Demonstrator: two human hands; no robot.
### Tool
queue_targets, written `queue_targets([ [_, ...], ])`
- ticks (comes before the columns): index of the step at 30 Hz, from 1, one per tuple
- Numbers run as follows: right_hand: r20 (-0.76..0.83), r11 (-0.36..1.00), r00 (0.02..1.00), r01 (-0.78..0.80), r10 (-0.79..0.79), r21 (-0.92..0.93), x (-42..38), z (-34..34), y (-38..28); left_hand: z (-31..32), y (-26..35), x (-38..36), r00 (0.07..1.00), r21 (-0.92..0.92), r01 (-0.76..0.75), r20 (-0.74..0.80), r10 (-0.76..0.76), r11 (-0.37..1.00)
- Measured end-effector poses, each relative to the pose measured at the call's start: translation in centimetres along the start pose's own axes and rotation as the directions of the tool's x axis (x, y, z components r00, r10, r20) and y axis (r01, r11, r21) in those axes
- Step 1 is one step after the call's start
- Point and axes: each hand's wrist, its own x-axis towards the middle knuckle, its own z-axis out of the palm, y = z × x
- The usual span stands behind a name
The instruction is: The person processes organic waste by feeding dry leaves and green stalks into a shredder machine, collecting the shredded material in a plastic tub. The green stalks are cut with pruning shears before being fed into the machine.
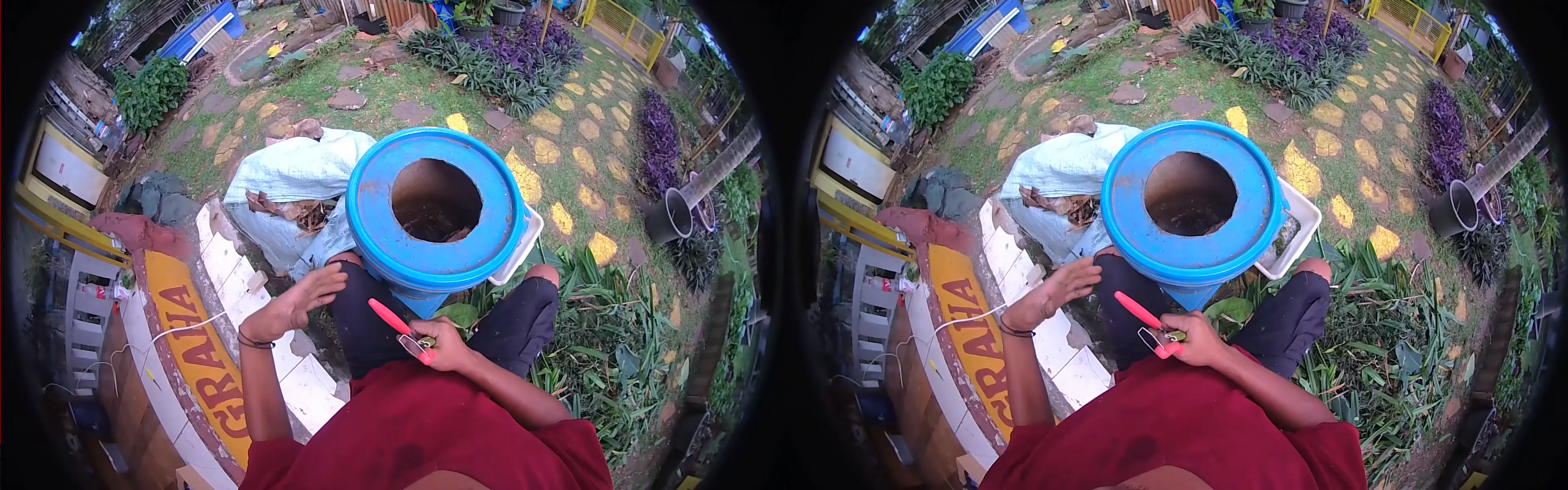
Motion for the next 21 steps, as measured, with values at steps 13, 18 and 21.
queue_targets([
  [13,0.035,0.944,0.997,0.082,-0.074,-0.320,3.2,3.6,-1.5,11.3,-7.7,3.0,0.822,-0.510,-0.323,-0.569,-0.031,0.798],
  [18,0.058,0.955,0.997,0.073,-0.059,-0.287,3.1,3.1,-1.7,11.6,-7.8,4.2,0.784,-0.506,-0.343,-0.619,-0.056,0.791],
  [21,0.068,0.949,0.997,-0.002,0.025,-0.316,2.8,2.9,-1.7,11.1,-9.3,4.5,0.817,-0.558,-0.355,-0.576,-0.042,0.750],
])
